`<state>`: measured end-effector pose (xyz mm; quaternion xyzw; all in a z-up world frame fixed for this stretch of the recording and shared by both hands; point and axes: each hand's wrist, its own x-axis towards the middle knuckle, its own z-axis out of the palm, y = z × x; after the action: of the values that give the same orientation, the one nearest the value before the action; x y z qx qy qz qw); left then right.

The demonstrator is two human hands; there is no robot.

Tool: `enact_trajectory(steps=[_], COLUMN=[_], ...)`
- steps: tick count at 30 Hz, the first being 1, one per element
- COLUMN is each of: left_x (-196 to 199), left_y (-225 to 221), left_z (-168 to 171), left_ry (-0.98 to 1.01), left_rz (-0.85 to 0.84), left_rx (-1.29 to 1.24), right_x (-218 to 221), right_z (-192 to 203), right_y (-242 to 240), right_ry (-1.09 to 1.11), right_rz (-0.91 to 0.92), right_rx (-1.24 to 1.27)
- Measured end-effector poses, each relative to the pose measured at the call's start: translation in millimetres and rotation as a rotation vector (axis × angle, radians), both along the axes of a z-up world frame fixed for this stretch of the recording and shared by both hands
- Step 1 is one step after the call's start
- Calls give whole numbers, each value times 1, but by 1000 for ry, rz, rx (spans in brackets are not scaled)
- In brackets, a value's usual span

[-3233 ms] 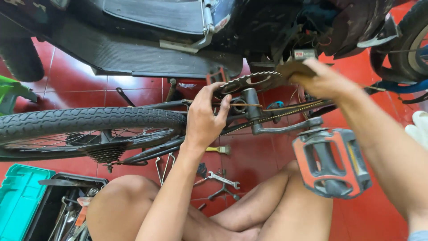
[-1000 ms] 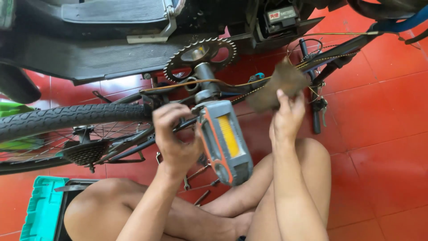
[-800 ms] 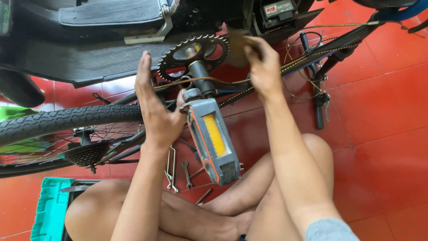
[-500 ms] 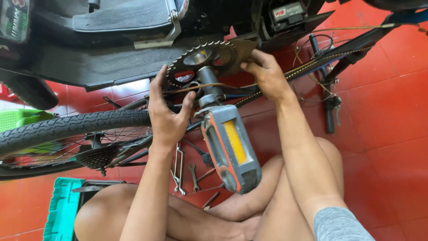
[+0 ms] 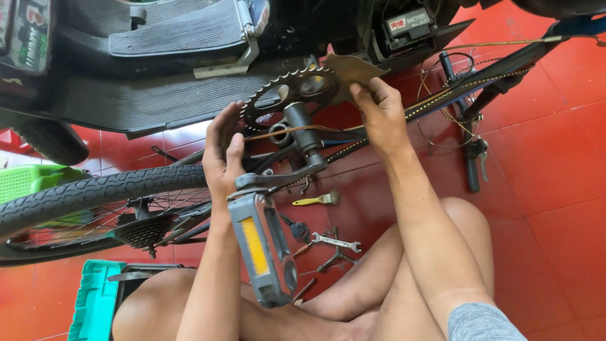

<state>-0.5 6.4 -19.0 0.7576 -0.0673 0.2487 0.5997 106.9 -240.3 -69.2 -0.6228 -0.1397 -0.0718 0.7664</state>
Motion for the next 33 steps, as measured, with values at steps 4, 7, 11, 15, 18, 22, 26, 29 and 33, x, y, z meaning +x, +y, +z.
enact_trajectory(steps=[4, 7, 11, 15, 18, 22, 26, 29, 33], left_x=[-3, 0, -1, -4, 0, 1, -3, -3, -4], left_y=[5, 7, 5, 1, 4, 0, 1, -1, 0], left_z=[4, 2, -1, 7, 0, 7, 7, 9, 8], left_ry=[23, 17, 17, 3, -18, -31, -42, -33, -22], left_rz=[-8, 3, 34, 44, 52, 63, 55, 42, 43], left_rx=[-70, -76, -84, -76, -55, -50, -65, -73, -56], right_x=[15, 5, 6, 1, 10, -15, 3, -2, 7], right_z=[-39, -10, -27, -26, -37, 50, -7, -3, -15], right_y=[0, 6, 5, 10, 3, 10, 3, 7, 1], right_ry=[85, 75, 83, 149, 149, 104, 48, 49, 4], right_rz=[71, 59, 53, 37, 11, 27, 4, 6, -54], right_rx=[-17, -48, 92, -126, 3, 182, 0, -104, 174])
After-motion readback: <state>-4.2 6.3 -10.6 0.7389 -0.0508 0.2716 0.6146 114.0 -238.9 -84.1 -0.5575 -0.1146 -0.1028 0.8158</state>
